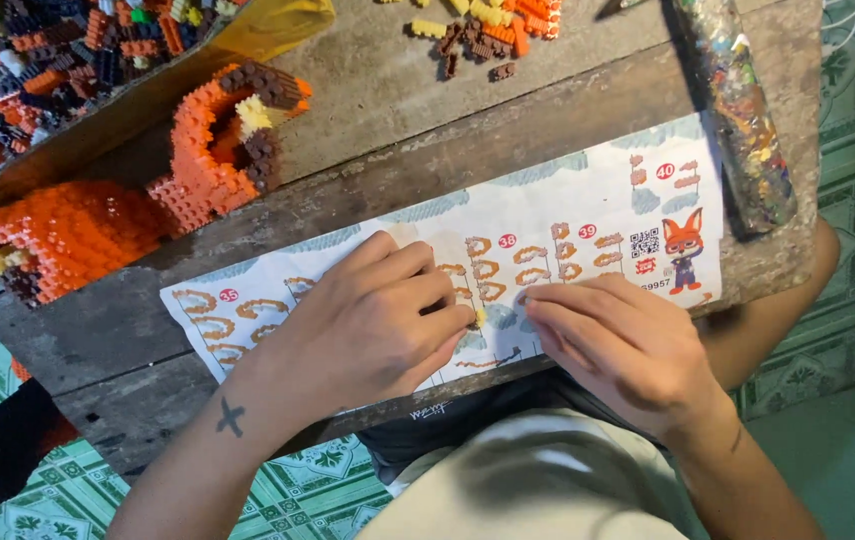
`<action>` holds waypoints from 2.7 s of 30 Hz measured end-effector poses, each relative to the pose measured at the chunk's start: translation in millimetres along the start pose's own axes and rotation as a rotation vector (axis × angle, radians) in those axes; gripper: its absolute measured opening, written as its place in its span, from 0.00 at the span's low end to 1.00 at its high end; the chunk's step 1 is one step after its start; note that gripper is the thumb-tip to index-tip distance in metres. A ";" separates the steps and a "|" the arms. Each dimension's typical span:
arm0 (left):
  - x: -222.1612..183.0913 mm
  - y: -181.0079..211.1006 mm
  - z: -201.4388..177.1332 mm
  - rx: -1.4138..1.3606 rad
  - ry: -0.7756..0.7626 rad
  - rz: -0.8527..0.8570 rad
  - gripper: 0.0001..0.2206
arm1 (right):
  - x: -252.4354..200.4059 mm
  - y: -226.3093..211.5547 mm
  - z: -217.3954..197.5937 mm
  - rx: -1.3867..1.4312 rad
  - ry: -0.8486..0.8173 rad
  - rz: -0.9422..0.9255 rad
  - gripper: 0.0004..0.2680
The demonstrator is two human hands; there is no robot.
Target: Assembling a fox-shaped figure using small interlocking plastic blocks and a small hammer.
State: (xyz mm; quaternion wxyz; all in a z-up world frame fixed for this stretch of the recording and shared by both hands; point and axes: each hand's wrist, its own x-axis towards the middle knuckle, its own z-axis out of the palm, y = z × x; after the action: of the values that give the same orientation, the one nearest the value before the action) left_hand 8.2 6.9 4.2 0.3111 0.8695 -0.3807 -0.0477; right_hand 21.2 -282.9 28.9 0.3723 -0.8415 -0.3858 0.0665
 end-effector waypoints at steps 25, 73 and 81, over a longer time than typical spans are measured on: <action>0.5 1.6 -1.8 -0.027 0.017 0.011 0.15 | 7.4 -13.9 28.5 0.018 0.097 0.001 0.02; -5.4 5.3 4.5 -0.027 0.018 0.035 0.04 | 149.1 62.6 -1.0 -0.584 -0.007 0.017 0.05; -3.3 2.0 6.0 -0.071 0.001 0.014 0.05 | 159.2 59.1 -6.3 -0.514 -0.050 0.014 0.09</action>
State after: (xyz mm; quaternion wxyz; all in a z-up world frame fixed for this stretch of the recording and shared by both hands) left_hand 2.7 5.1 0.0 0.3423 0.8551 -0.3849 -0.0587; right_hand 169.6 -200.3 21.3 0.1361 -0.9092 -0.3933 -0.0104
